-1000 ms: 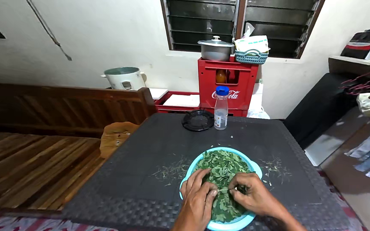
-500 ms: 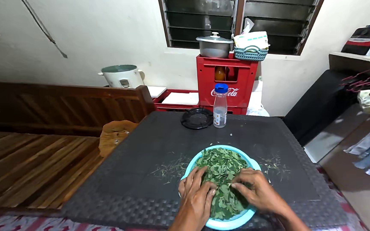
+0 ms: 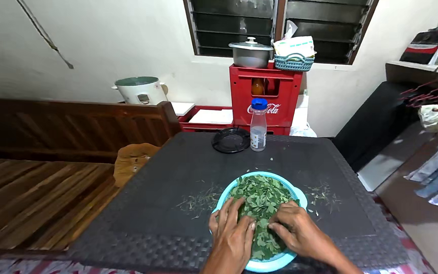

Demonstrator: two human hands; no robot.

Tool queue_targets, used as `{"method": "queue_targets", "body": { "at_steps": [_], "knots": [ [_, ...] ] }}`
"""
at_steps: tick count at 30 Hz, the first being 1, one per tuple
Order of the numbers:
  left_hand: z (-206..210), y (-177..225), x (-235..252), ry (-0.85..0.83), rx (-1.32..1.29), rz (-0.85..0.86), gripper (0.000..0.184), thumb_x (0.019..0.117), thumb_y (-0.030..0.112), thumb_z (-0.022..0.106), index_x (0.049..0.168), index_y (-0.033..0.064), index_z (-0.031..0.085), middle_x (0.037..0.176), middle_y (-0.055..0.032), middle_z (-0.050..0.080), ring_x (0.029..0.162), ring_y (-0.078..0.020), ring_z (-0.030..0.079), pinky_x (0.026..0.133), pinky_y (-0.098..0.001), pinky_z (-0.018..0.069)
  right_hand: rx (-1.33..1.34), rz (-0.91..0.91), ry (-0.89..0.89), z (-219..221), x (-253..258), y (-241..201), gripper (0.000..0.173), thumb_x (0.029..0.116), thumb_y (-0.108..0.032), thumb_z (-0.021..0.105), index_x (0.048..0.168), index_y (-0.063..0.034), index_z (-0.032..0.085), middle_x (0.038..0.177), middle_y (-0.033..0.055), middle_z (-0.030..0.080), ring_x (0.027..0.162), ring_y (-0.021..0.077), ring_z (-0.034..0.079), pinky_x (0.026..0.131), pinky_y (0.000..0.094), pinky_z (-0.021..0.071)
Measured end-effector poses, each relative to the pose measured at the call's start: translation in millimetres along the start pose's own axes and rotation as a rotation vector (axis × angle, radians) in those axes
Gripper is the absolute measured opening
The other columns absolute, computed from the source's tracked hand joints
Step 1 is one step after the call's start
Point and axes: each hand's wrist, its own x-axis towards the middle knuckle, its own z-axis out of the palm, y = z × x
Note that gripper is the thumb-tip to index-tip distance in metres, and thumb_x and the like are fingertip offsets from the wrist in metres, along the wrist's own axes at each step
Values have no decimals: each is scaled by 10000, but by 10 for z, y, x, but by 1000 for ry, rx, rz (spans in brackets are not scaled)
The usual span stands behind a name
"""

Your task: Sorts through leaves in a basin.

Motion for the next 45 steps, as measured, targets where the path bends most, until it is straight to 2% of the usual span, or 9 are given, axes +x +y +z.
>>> {"method": "queue_targets", "body": {
  "at_steps": [4, 10, 16, 23, 29, 32, 36, 41, 45],
  "knots": [
    [-82, -24, 8, -28, -35, -17, 426, 1014, 492, 462, 1092, 219, 780, 1529, -178, 498, 1457, -481, 357, 1091, -748, 239, 3, -3, -17, -36, 15, -1, 214, 1013, -253, 583, 930, -149, 751, 824, -46, 719, 828, 98, 673, 820, 355, 526],
    [60, -13, 10, 52, -139, 77, 423, 1028, 530, 440, 934, 263, 754, 1469, -96, 570, 1460, -369, 390, 1102, -677, 276, 77, -34, -3, 54, 71, -111, 200, 1004, -202, 597, 918, -100, 745, 816, -10, 715, 818, 107, 680, 807, 305, 562],
    [47, -85, 34, 66, -149, 66, 426, 1040, 485, 416, 867, 227, 707, 1444, -71, 589, 1451, -336, 411, 1084, -663, 304, 195, 44, 39, 67, 77, -120, 163, 983, -217, 654, 1001, -72, 725, 787, -6, 701, 684, 40, 649, 667, 222, 573],
    [-229, -312, 50, 166, -75, -65, 498, 1040, 489, 381, 895, 149, 716, 1415, -144, 595, 1395, -408, 454, 1045, -700, 320, 168, 67, 73, -106, 32, 52, 148, 998, -195, 628, 947, -107, 737, 868, -24, 726, 801, 47, 684, 762, 254, 597],
    [-516, -849, -7, 165, 207, -272, 307, 932, 316, 584, 1094, 98, 727, 1423, -250, 546, 1374, -549, 402, 1024, -792, 264, -230, 78, -12, -59, 20, 162, 149, 973, -280, 620, 1036, -241, 749, 1098, -77, 707, 1102, 130, 634, 951, 433, 516],
    [-489, -897, -70, 179, 223, -291, 382, 917, 398, 575, 1143, 131, 728, 1435, -242, 542, 1381, -549, 396, 1031, -789, 255, -259, 5, -91, -2, 100, 25, 142, 957, -320, 643, 1046, -289, 749, 1193, -90, 687, 1221, 161, 588, 1019, 481, 481],
    [-399, -849, -106, 178, 182, -277, 415, 909, 487, 546, 1097, 178, 750, 1423, -206, 566, 1381, -506, 423, 1027, -769, 270, -313, -91, -212, 74, 206, -168, 130, 922, -304, 689, 1040, -310, 745, 1378, -15, 632, 1379, 312, 490, 1063, 597, 432],
    [-341, -809, -98, 205, 155, -273, 435, 912, 519, 531, 1071, 185, 760, 1417, -186, 580, 1379, -480, 443, 1037, -752, 275, -400, -132, -402, 221, 348, -226, 368, 893, -461, 733, 1257, -433, 683, 1609, 133, 407, 1475, 446, 353, 1078, 730, 355],
    [-343, -798, -102, 230, 148, -258, 436, 922, 540, 514, 1056, 207, 761, 1408, -174, 590, 1377, -465, 450, 1033, -743, 278, -414, -117, -373, 183, 348, -139, 100, 861, -347, 783, 941, -293, 761, 1592, 94, 443, 1494, 417, 337, 1108, 727, 327]
  ]
}}
